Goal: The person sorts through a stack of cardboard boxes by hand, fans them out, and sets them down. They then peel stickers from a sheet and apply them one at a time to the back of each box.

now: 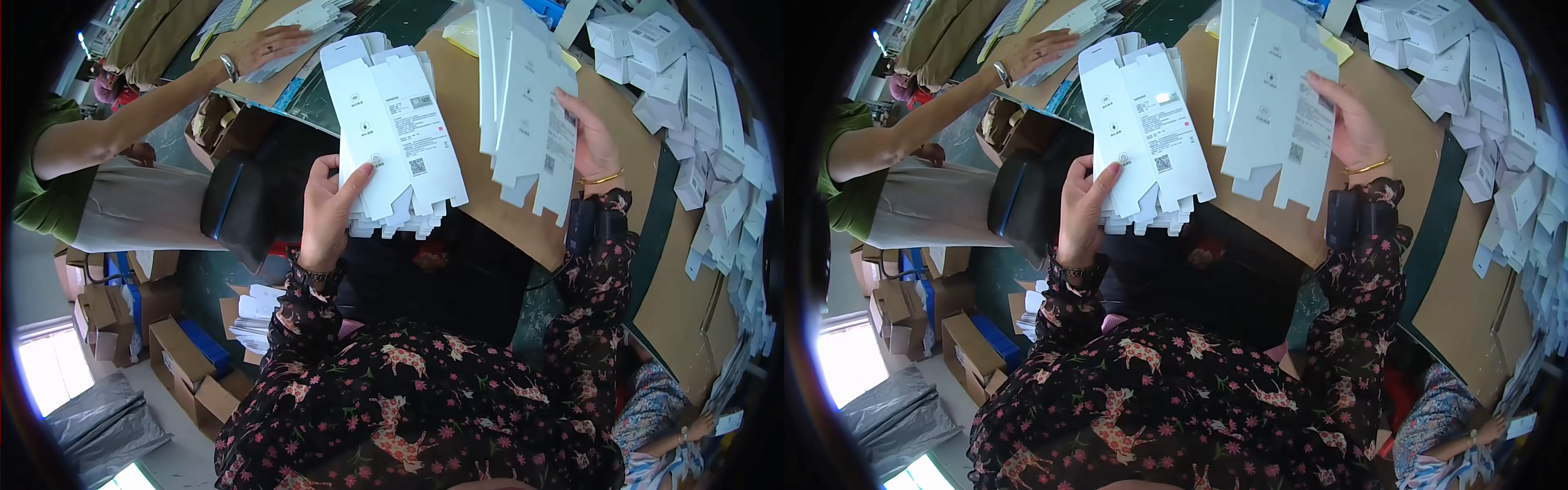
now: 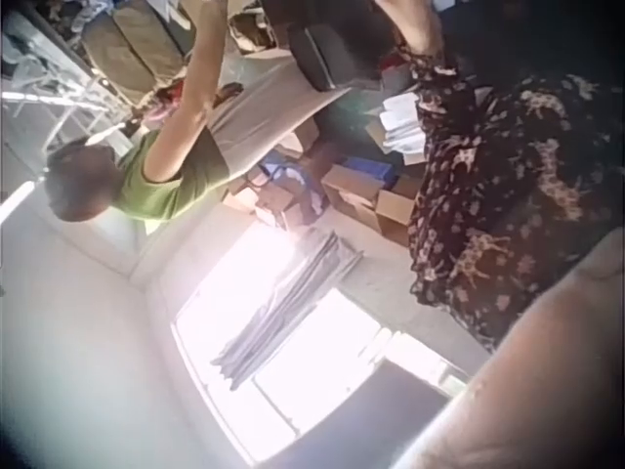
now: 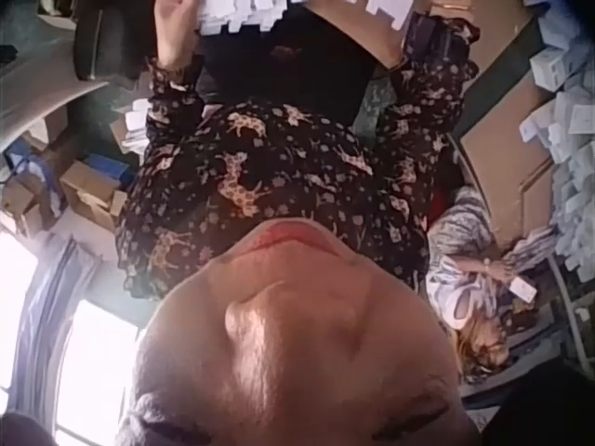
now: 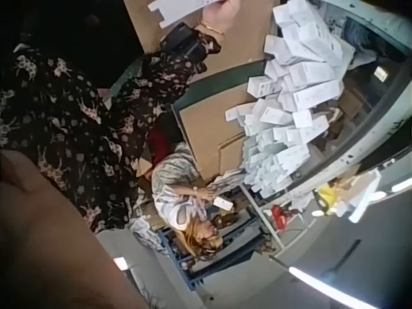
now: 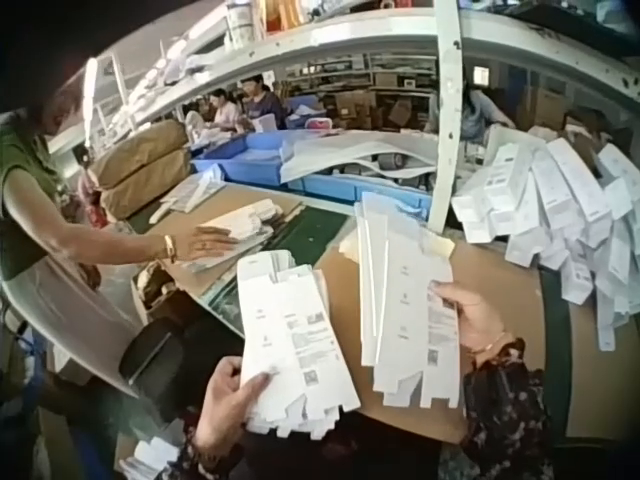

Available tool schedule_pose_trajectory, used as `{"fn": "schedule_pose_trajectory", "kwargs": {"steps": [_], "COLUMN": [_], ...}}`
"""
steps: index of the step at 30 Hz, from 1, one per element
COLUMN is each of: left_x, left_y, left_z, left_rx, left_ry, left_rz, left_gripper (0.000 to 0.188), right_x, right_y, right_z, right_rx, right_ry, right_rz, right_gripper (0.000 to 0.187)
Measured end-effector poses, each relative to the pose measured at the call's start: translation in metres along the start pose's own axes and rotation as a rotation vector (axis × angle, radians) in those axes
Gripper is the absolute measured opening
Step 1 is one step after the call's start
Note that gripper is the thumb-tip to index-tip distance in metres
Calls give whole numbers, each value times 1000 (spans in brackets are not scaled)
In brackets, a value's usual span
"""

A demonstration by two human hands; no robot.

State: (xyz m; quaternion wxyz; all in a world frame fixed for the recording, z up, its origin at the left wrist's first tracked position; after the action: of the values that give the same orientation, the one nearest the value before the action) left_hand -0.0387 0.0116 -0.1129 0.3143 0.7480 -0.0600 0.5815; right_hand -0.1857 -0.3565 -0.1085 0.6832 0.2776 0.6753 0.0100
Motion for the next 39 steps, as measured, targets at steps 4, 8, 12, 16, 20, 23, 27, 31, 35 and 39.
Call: {"fn": "schedule_pose_trajectory", "kwargs": {"steps": [4,8,12,16,20,23,27,31,35,39], "left_x": [3,1,-12,-4,-1,0,-7,-10,-5,3], "left_y": [0,8,22,40,48,51,50,43,54,58], "left_z": [-1,3,7,2,0,0,3,0,-4,-3], "left_rx": [-7,-52,-86,-124,-122,-111,-68,-27,-33,-51], "left_ry": [-8,-50,-127,-150,-35,21,50,61,77,137], "left_rz": [-7,-10,-33,-10,134,144,20,-8,51,135], "left_gripper": [46,47,48,48,48,47,45,44,43,43], "right_x": [-3,0,6,17,13,16,22,22,23,16], "right_y": [21,33,52,82,96,91,65,75,93,89], "right_z": [2,1,0,-1,-4,-2,4,2,-3,-2], "right_rx": [-76,-27,-30,-37,-99,-129,-107,-103,-103,-134], "right_ry": [33,29,73,135,160,217,201,215,190,143], "right_rz": [-56,-66,-232,-567,-529,-465,-358,-223,-200,-262], "right_gripper": [36,34,35,38,40,39,38,40,44,48]}}
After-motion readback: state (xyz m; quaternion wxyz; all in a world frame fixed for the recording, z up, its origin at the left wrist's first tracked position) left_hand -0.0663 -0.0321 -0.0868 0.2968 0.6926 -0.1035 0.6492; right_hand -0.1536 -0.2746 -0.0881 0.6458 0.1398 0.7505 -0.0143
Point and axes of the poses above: each hand's wrist, its own z-axis towards the middle knuckle, its own y-axis out of the palm, x = y × z, the point moved 5 cm from there along z, towards the middle knuckle, and after that the axes turned 12 degrees about -z, right-handed, at the moved point
